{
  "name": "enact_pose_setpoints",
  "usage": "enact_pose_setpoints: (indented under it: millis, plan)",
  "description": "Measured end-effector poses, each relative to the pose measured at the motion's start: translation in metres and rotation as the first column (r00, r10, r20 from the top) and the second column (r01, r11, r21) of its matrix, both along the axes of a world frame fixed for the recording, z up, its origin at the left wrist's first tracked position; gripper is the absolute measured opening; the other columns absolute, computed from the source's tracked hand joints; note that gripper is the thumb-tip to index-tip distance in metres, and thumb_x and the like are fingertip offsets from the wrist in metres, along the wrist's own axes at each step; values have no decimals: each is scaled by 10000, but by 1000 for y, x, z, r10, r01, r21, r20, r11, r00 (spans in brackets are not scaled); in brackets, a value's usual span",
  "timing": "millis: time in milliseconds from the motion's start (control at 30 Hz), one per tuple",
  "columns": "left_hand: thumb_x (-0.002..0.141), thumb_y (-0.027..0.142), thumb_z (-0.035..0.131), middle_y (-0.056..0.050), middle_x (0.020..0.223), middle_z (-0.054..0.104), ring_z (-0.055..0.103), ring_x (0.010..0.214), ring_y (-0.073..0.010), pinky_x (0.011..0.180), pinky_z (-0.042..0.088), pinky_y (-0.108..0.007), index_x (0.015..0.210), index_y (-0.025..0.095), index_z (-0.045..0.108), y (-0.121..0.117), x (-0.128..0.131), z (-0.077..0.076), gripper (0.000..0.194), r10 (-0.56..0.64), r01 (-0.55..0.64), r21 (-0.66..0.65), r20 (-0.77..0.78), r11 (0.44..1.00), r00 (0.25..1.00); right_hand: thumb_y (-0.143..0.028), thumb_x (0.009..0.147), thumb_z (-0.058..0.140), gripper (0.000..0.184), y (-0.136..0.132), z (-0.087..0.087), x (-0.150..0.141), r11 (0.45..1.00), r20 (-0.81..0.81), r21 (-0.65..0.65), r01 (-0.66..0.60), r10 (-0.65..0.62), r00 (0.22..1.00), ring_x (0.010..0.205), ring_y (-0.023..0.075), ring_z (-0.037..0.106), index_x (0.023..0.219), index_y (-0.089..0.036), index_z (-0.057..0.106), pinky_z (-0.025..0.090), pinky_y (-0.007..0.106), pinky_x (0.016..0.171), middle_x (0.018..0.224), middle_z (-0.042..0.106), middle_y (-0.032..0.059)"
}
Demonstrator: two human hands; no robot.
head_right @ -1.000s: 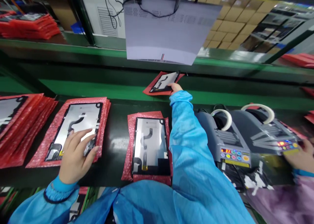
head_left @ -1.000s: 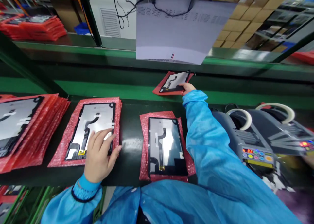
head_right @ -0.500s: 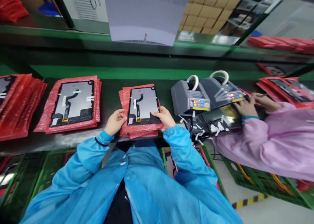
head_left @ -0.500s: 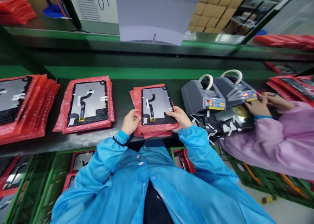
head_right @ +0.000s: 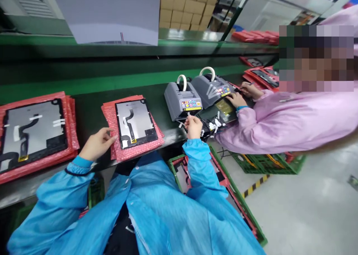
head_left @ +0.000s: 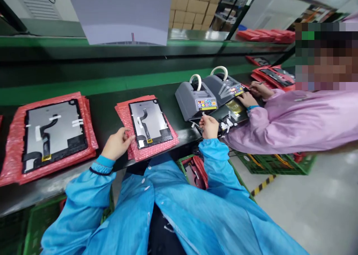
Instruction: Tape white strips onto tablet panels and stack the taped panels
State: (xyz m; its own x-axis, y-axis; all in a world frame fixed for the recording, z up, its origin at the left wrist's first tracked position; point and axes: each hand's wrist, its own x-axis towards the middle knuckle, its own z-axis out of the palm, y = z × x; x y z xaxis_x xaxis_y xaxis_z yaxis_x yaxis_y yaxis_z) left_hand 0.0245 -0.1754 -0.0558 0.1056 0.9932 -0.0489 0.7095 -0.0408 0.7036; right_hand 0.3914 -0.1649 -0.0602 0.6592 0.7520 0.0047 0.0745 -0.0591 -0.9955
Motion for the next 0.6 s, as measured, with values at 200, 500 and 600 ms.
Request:
enact_pose_setpoints:
  millis: [200,500,600]
  plan:
    - [872,255,524,-94,1149,688,520,1152,-280,1047,363,-462,972,206,725,67,18,13,230,-337,412,333,-262,848,904,-565,759,577,344,6,19,-45,935,289,32,-354,330,899,520,109,419,742,-225,529,354,248,522,588,479,-34]
    - [856,430,590,-26,1397,562,330,1350,-334,1156,64,-616,1217,314,658,103,19,-28,385,-469,548,256,-310,797,827,-235,846,468,156,90,22,-141,559,472,-453,-695,811,345,692,148,508,712,-194,536,397,267,683,695,564,-3]
    - [840,478,609,-19,1443,513,324,1350,-342,1156,62,-623,1250,333,633,102,16,-31,435,-477,553,246,-308,796,823,-229,881,439,192,104,17,-154,502,483,-580,-641,846,224,762,167,543,768,-180,587,405,278,725,789,620,31]
